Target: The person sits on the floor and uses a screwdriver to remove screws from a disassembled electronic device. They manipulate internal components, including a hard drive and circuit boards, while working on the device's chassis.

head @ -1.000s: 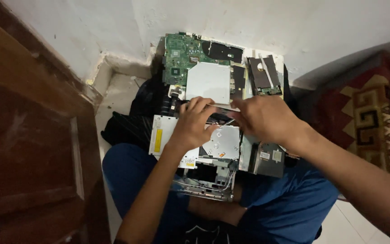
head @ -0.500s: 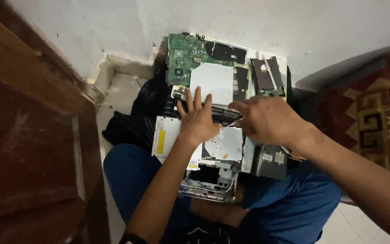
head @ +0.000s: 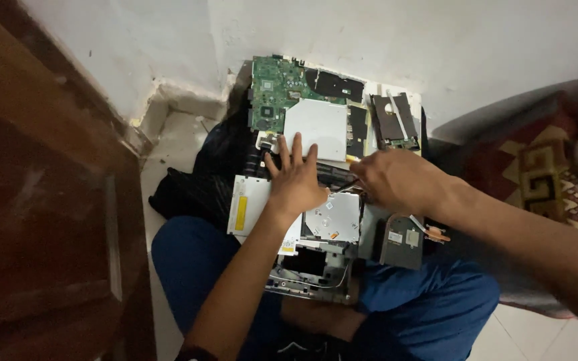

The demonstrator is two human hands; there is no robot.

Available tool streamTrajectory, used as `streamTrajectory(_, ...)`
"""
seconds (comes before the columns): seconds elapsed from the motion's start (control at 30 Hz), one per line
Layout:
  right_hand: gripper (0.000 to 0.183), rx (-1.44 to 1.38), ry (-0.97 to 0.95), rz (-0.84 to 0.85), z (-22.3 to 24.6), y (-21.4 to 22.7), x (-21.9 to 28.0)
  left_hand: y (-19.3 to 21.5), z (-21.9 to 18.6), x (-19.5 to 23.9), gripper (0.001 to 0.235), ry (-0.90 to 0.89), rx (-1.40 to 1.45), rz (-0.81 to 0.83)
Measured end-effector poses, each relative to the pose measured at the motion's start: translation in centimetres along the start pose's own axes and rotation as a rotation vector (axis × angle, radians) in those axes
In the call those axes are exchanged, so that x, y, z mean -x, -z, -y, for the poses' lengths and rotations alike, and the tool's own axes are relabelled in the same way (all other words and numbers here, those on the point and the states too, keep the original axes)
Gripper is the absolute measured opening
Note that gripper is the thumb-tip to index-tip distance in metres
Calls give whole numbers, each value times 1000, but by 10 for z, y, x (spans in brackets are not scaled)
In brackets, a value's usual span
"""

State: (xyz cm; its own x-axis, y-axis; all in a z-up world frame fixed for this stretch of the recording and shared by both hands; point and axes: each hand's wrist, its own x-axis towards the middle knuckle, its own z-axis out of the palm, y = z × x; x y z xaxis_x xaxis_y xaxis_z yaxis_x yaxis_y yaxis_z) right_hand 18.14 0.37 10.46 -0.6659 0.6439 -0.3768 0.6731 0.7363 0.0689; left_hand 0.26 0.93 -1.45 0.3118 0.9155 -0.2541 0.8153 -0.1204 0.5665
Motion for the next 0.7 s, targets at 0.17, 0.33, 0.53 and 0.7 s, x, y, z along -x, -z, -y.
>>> streamTrajectory(0.17, 19, 17, 149, -110, 0, 5, 2, 6, -2, 3, 93, 1, 31, 28)
streamTrajectory(0.33, 16, -61, 21, -183, -3, -1, -1, 8, -1, 4, 94, 5, 22, 43)
streamTrajectory(0.53, 17, -163, -92, -288, 0, -15, 1, 8, -2, 5, 91, 0, 34, 29)
streamTrajectory(0.7, 20, -130, -121, -393, 2, -10, 6, 9, -2, 8, 89, 4, 29, 33)
